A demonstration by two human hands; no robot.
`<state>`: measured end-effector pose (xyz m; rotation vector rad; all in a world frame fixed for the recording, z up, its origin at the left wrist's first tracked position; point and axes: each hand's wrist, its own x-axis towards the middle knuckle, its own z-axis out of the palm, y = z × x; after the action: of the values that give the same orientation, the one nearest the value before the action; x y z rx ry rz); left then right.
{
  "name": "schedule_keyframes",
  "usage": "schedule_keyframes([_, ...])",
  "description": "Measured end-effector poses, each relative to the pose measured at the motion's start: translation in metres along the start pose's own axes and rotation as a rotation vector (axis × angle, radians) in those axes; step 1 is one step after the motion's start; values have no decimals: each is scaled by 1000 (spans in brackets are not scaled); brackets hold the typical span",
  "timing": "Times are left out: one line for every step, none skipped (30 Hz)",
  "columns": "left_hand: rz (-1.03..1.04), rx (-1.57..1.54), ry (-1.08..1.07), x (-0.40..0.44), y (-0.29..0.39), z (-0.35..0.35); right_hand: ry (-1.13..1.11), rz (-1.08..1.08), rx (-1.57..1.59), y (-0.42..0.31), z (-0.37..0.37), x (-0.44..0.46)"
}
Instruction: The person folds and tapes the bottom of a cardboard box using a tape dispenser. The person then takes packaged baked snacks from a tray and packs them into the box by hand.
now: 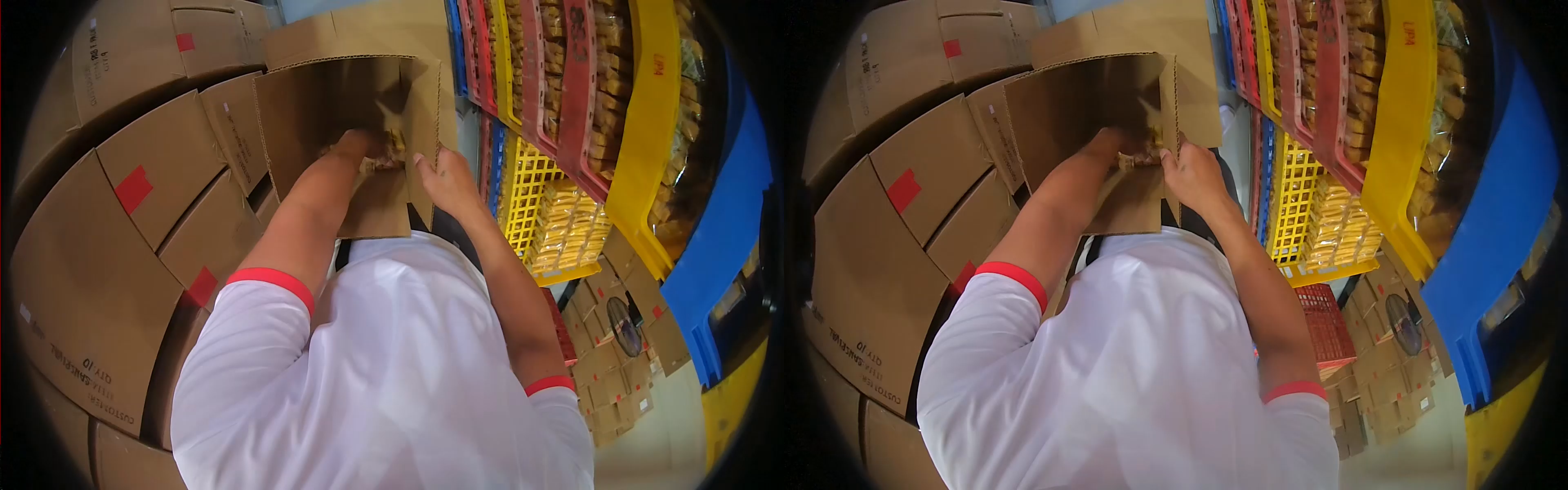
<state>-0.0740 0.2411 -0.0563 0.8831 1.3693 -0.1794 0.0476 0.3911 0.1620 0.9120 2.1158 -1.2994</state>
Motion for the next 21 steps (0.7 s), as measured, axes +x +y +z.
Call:
schedule_keyframes([-34,-33,-32,-8,4,-9,5,-6,-1,1,0,3])
schedule_keyframes([-35,-28,-26,-18,9,-14,107,-127,41,5,3,5])
schedule_keyframes([-70,-45,4,-30,17,-18,209,-245,83,7,3,6])
schedule_keyframes([-102,-62,33,-38,24,-24,219,-246,83,-4,-8,7])
schedule_keyframes([-97,-56,32,-45,29,-30,171,-189,38,-14,-23,6])
schedule_keyframes([-150,-501,-129,-51,34,-34,118,-128,-8,-20,-32,4])
schedule_keyframes([-203,-945,-292,-53,36,-34,119,-122,-7,-17,-34,7])
schedule_keyframes([-203,-942,-297,-39,30,-32,136,-147,-42,-14,-36,13])
schedule_keyframes([-164,-956,-286,-27,28,-28,154,-172,-77,-11,-36,15])
schedule_keyframes([-109,-983,-270,-16,25,-26,156,-167,-76,-10,-35,16])
schedule_keyframes([-64,-1018,-256,-6,22,-21,196,-190,-56,-8,-33,17])
schedule_keyframes([-31,-1055,-249,0,21,-16,232,-212,-37,-8,-32,16])
schedule_keyframes([0,-1087,-240,7,19,-14,234,-210,-40,-10,-31,14])
schedule_keyframes([19,-1104,-233,12,18,-12,210,-175,-63,-12,-31,13])
schedule_keyframes([34,-1121,-224,15,17,-11,188,-138,-85,-15,-31,12])
schedule_keyframes([49,-1135,-217,18,16,-11,200,-138,-86,-18,-32,12])
schedule_keyframes([61,-1136,-211,21,15,-12,206,-145,-65,-21,-33,11])
schedule_keyframes([72,-1138,-207,25,13,-9,210,-152,-44,-23,-34,10])
schedule_keyframes([74,-1136,-200,30,9,-4,223,-151,-43,-20,-32,10])
schedule_keyframes([88,-1126,-201,35,5,-2,243,-174,-43,-14,-28,13])
schedule_keyframes([103,-1116,-202,43,-1,2,266,-200,-41,-12,-27,15])
